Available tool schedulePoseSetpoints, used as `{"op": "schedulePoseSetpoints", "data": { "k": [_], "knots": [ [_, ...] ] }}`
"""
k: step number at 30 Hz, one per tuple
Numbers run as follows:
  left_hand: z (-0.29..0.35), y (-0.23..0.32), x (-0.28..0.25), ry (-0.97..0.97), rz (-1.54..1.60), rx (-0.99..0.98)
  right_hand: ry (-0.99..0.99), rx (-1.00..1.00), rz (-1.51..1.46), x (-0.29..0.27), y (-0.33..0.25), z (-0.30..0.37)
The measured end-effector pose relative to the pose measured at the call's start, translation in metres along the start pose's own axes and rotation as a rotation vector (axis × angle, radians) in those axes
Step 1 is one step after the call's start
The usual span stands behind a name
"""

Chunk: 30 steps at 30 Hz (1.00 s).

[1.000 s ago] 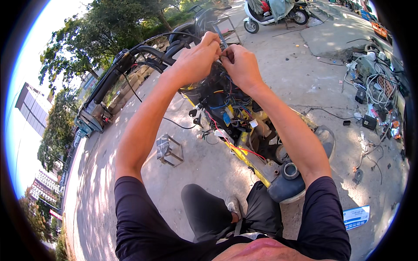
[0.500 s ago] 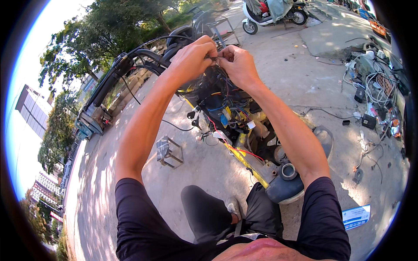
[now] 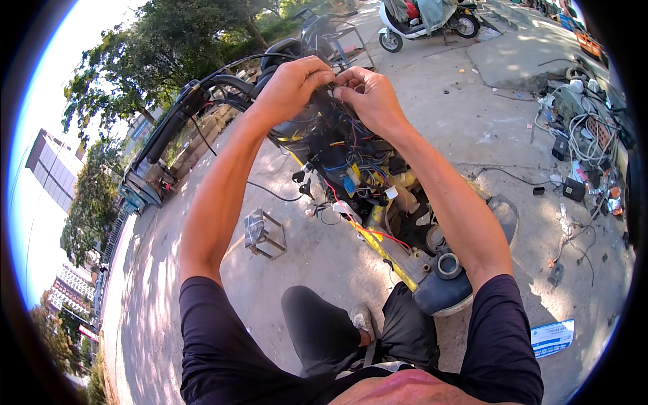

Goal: The person works on the exposed wiring of a motorcycle, handling wires and components near the handlebars and seat. They remove eyeglasses, then use electrical tape to wrap and secure wire connections.

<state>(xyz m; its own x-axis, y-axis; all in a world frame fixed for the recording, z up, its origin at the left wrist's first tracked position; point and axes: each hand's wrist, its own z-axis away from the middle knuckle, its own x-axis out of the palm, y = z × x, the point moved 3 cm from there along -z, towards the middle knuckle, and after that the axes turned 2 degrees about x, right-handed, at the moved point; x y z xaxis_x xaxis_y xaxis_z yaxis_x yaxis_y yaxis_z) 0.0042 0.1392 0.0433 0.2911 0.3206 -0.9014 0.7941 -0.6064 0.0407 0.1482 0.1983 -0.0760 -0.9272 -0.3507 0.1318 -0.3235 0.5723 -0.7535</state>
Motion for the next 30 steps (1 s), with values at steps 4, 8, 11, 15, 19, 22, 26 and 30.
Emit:
{"op": "schedulePoseSetpoints", "data": {
  "k": [4, 8, 11, 15, 19, 22, 26, 30],
  "knots": [
    [-0.002, -0.01, -0.01, -0.082, 0.091, -0.12, -0.025, -0.049, -0.084, 0.003, 0.003, -0.001],
    [0.0, -0.006, -0.01, -0.13, 0.186, -0.064, -0.006, -0.023, -0.061, 0.002, 0.001, 0.001],
    [-0.006, -0.004, -0.006, -0.1, 0.144, -0.055, 0.071, -0.123, 0.064, 0.003, -0.001, 0.005],
    [-0.011, -0.013, 0.007, -0.06, 0.212, -0.082, 0.165, -0.264, 0.25, 0.005, -0.012, 0.011],
    [-0.014, -0.016, 0.014, -0.048, 0.235, -0.107, 0.177, -0.23, 0.233, 0.003, -0.009, 0.009],
    [-0.013, -0.013, 0.013, -0.031, 0.243, -0.128, 0.158, -0.149, 0.132, 0.005, -0.002, 0.007],
    [-0.008, -0.007, 0.013, 0.055, 0.204, -0.194, 0.103, -0.029, 0.017, 0.004, 0.01, 0.003],
    [-0.002, -0.007, 0.013, 0.079, 0.089, -0.148, 0.046, 0.067, -0.129, 0.006, 0.01, 0.002]
  ]
}}
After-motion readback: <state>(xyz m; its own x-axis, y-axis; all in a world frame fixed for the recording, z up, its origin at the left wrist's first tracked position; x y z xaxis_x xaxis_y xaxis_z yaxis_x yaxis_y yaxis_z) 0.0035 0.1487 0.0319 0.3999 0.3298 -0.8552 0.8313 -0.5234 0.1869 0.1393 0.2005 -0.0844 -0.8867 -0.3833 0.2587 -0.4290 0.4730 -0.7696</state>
